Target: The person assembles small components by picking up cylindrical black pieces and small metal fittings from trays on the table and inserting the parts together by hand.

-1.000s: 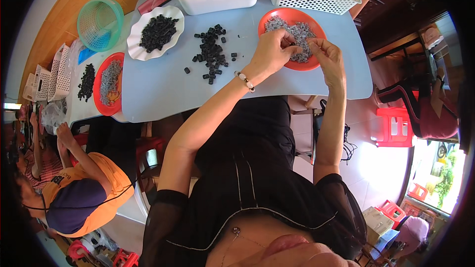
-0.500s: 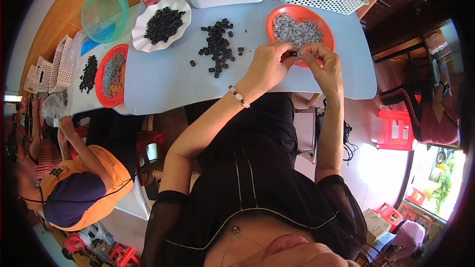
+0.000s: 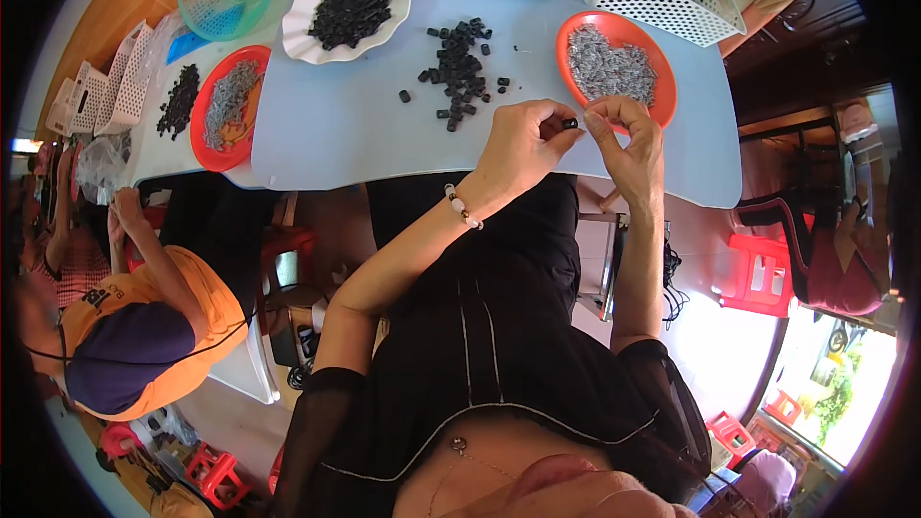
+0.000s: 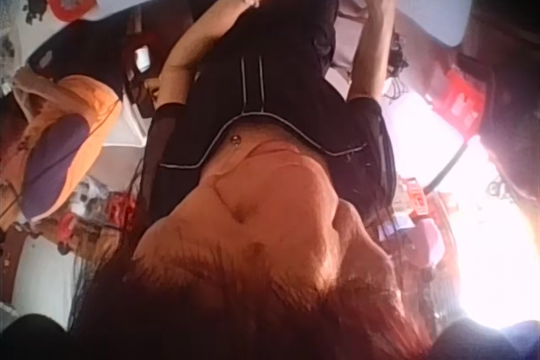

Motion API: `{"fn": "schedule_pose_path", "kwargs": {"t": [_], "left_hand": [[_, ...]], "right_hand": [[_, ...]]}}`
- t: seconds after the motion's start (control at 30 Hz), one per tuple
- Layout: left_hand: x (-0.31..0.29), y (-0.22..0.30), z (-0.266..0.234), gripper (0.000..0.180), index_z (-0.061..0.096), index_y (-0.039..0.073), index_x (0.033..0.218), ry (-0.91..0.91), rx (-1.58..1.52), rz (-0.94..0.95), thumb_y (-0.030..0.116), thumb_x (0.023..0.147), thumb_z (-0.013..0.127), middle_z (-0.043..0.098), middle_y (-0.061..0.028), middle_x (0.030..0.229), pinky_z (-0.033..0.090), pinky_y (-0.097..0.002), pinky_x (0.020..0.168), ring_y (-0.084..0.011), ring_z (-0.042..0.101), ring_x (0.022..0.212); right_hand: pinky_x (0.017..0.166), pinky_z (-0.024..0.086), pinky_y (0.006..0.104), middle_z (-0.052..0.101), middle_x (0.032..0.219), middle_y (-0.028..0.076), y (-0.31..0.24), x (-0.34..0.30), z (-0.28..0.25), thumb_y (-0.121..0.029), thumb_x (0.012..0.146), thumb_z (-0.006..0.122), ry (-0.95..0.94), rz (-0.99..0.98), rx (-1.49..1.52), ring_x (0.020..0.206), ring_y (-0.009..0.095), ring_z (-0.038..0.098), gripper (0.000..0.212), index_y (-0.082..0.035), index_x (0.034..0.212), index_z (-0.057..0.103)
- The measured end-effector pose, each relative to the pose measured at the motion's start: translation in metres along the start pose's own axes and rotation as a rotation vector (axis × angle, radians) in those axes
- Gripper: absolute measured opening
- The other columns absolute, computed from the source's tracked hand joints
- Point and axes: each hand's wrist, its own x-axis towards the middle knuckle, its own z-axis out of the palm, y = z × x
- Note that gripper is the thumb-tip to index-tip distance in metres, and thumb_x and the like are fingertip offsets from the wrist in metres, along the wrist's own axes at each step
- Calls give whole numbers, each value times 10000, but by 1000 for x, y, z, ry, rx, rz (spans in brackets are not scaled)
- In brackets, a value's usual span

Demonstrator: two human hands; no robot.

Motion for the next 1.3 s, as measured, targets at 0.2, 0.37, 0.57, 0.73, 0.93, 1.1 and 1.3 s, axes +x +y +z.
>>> {"fn": "schedule_pose_path", "kwargs": {"t": [0.2, 0.37, 0.57, 0.73, 0.93, 1.1, 1.3], "left_hand": [[-11, -3, -13, 190, 701, -46, 936, 46, -85, -73, 75, 818, 787, 727, -95, 772, 539, -223, 621, -92, 679, 672], [-21, -9, -21, 170, 698, -47, 930, 77, -10, -41, 54, 817, 775, 720, -99, 759, 537, -227, 609, -105, 679, 658], [-34, -17, -26, 161, 693, -46, 916, 175, 212, 139, 26, 789, 760, 695, -118, 745, 537, -263, 589, -152, 677, 623], [-40, -18, -33, 160, 694, -44, 915, 186, 145, 49, 29, 789, 759, 698, -120, 760, 539, -263, 597, -150, 682, 636], [-48, -19, -37, 172, 690, -53, 894, 221, -5, -20, 55, 779, 760, 681, -147, 729, 536, -298, 594, -212, 671, 615], [-54, -22, -43, 193, 686, -62, 906, 208, -122, -99, 77, 801, 769, 684, -124, 730, 534, -272, 598, -156, 661, 618], [-56, -20, -48, 183, 684, -58, 915, 216, -104, -113, 66, 803, 758, 679, -123, 730, 528, -273, 589, -153, 651, 614]], "right_hand": [[873, 469, 384, 706, 925, 75, -8, -3, 17, -99, 814, 732, -45, -60, -63, 963, 250, 584, 99, -27, 870, 694], [861, 469, 390, 696, 907, 81, -12, -8, 29, -68, 784, 745, -59, -118, -80, 955, 268, 581, 102, -31, 861, 688], [849, 462, 396, 672, 887, 82, -28, -17, 41, -36, 774, 731, -28, -213, -258, 941, 291, 562, 87, -39, 834, 668], [837, 461, 401, 671, 864, 85, -31, -21, 48, -55, 769, 744, -59, -210, -246, 920, 295, 566, 96, -35, 820, 666], [830, 474, 373, 695, 843, 71, -26, -16, 50, -118, 811, 741, -158, -18, 0, 893, 239, 597, 109, -27, 838, 689], [831, 476, 366, 700, 857, 72, -30, -14, 51, -131, 820, 733, -162, 67, 59, 900, 224, 595, 117, -24, 848, 696], [819, 473, 375, 700, 851, 85, -37, -16, 59, -93, 791, 745, -174, -75, -109, 895, 254, 591, 87, -27, 820, 696]]}}
